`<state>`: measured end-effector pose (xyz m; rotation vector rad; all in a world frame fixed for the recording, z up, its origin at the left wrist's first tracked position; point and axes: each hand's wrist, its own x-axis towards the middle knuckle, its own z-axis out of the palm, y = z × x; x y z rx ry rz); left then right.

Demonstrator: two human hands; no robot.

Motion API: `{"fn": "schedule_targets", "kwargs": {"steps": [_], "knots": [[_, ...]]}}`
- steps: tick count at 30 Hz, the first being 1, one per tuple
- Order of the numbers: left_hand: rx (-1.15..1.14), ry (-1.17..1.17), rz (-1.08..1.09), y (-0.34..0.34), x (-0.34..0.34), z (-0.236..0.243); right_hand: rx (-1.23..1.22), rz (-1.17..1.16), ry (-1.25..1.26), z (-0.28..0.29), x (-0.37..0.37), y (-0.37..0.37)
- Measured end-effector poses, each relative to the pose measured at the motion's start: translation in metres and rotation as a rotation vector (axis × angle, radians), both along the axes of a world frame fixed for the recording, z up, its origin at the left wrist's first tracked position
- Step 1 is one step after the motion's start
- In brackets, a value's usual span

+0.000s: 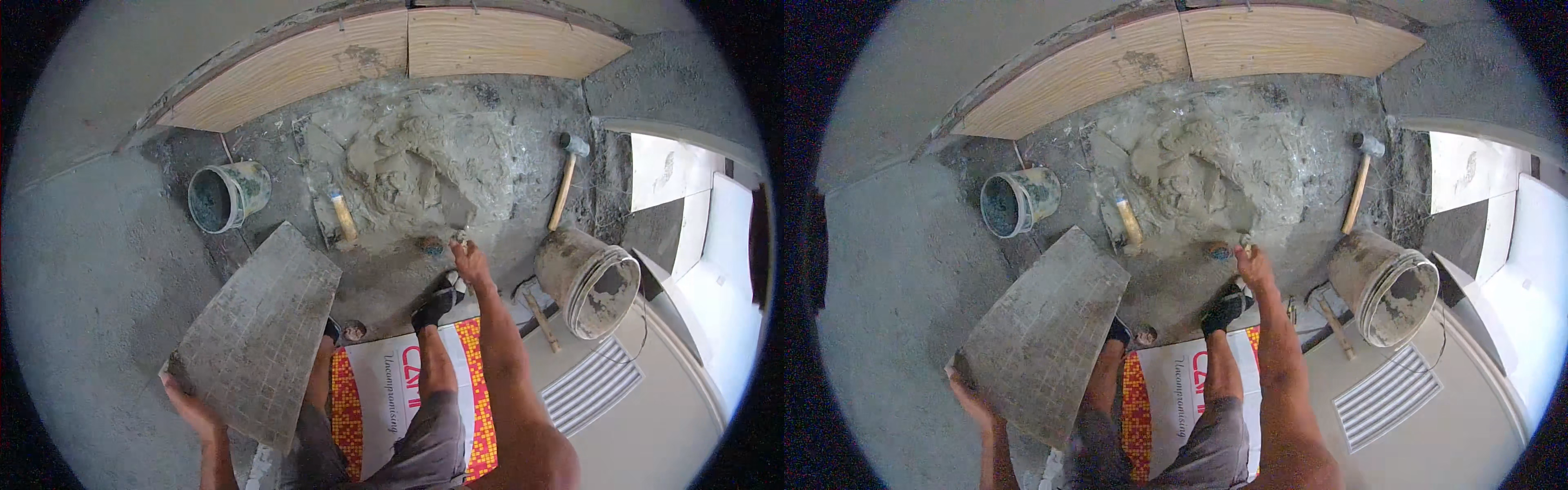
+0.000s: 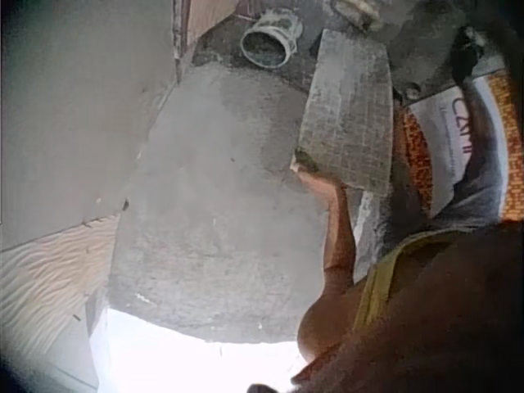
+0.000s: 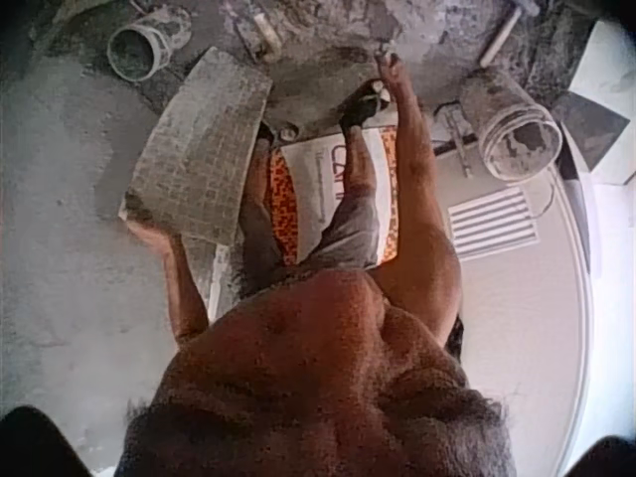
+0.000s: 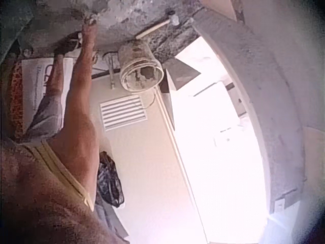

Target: The person cuts a tile using a power tool, carries the piece into another room, and applies mortar to the back of a tile with a trowel before pressing it onto a wall.

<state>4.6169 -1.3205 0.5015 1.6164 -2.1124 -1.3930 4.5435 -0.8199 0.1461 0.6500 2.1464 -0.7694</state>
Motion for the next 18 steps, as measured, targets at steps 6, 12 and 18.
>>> {"fn": "schedule_targets", "kwargs": {"steps": [6, 12, 18], "knots": [[-0.027, -0.005, -0.051, -0.013, 0.005, 0.005, -0.012, -0.298, -0.054, -0.003, 0.075, 0.033], [-0.062, -0.084, 0.048, 0.008, -0.01, 0.004, -0.241, -0.146, 0.09, -0.078, -0.033, -0.014], [0.343, -0.282, -0.009, -0.041, 0.053, 0.029, -0.65, -0.423, 0.045, -0.066, -0.048, -0.069]]}}
